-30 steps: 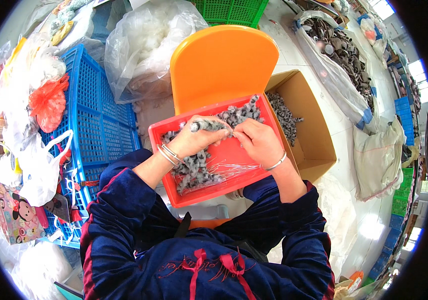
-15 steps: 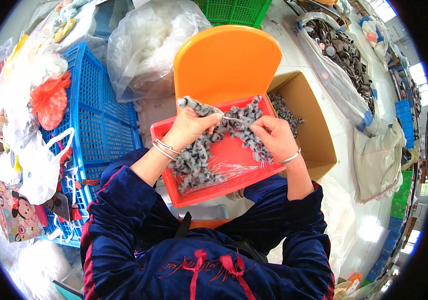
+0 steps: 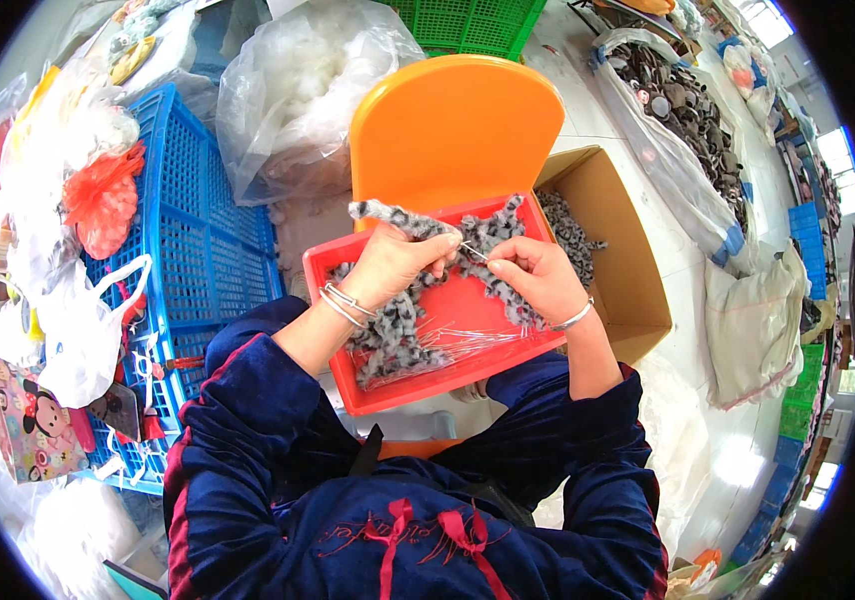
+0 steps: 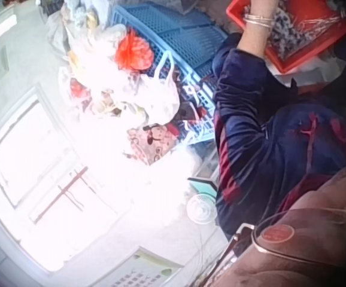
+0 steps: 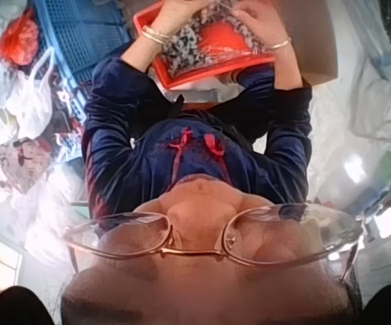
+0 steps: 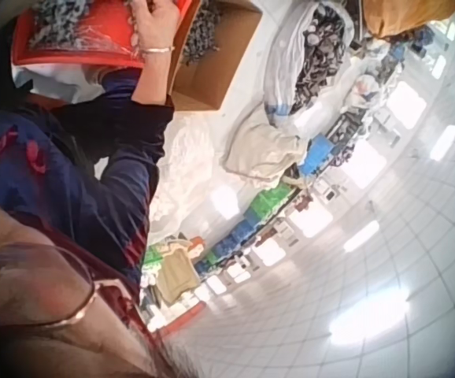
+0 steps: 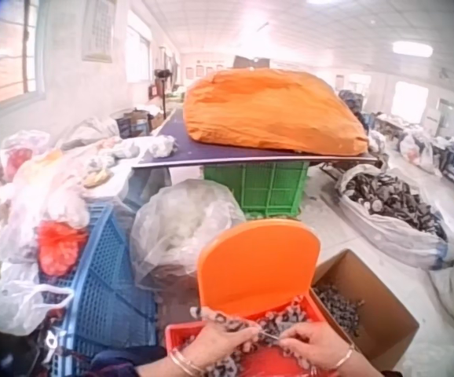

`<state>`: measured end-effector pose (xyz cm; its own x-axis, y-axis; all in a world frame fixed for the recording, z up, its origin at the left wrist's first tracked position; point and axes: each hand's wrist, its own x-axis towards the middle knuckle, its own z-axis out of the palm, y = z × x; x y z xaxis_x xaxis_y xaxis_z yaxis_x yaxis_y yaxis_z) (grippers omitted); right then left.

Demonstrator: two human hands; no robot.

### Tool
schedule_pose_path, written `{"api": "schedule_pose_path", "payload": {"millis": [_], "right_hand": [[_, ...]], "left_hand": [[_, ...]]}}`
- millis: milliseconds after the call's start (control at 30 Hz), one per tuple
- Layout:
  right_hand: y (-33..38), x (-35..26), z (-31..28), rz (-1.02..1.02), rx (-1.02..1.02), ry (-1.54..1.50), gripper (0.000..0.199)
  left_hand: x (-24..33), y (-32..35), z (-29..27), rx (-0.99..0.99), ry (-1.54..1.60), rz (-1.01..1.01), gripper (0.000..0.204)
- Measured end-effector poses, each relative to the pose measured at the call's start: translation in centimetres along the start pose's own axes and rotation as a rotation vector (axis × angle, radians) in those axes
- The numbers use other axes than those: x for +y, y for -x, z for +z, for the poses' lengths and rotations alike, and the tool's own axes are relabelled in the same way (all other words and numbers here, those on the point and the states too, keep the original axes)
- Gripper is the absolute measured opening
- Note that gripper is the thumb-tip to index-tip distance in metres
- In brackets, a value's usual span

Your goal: The person sits on the floor and repeatedly picks up fluffy grey and white decorative items from a red tray. They insert thin metal rods into the items and place the finished pieces into a cardboard box.

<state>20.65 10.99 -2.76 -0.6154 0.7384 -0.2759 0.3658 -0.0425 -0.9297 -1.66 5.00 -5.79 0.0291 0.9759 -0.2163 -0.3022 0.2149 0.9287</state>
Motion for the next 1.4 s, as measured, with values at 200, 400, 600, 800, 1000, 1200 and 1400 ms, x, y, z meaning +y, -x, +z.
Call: {"api": "schedule_pose_path", "payload": {"millis": [200,400,600,800,1000,1200,1400], "right_hand": [[-0.5,0.5,1.4,-0.185,0.083,0.004,0.006],[-0.5,0.3,2.5,-0.129,0.127,-0.118,0.008],[-0.7,0.9,2.0,-0.035,0.084,-0.193,0.01],[-1.2,1.7,2.5,-0.029,0.172,-0.122,0.01],[-1.9,2.5,4.3,-0.091,0.363,-0.009,0.01],[-1.6,1.2,2.7,-0.088,0.168,-0.422,0.023],[-0.7,0.2,3.3,-0.031,-0.005,-0.456,0.038]], "left_hand": [[0.0,0.5,0.7,-0.027,-0.043,-0.068,0.014],[0.0,0.4,1.2,-0.014,-0.191,-0.062,0.017],[-0.3,0.4,1.0,0.008,-0.197,-0.043,0.017],[-1.4,0.6,1.7,0.059,-0.236,0.164,0.012],[-1.7,1.0,2.6,0.073,-0.468,0.549,0.013],[-1.1,0.4,2.2,0.112,-0.08,0.105,0.037],[-1.1,0.2,2.1,0.071,0.095,-0.037,0.052]]}}
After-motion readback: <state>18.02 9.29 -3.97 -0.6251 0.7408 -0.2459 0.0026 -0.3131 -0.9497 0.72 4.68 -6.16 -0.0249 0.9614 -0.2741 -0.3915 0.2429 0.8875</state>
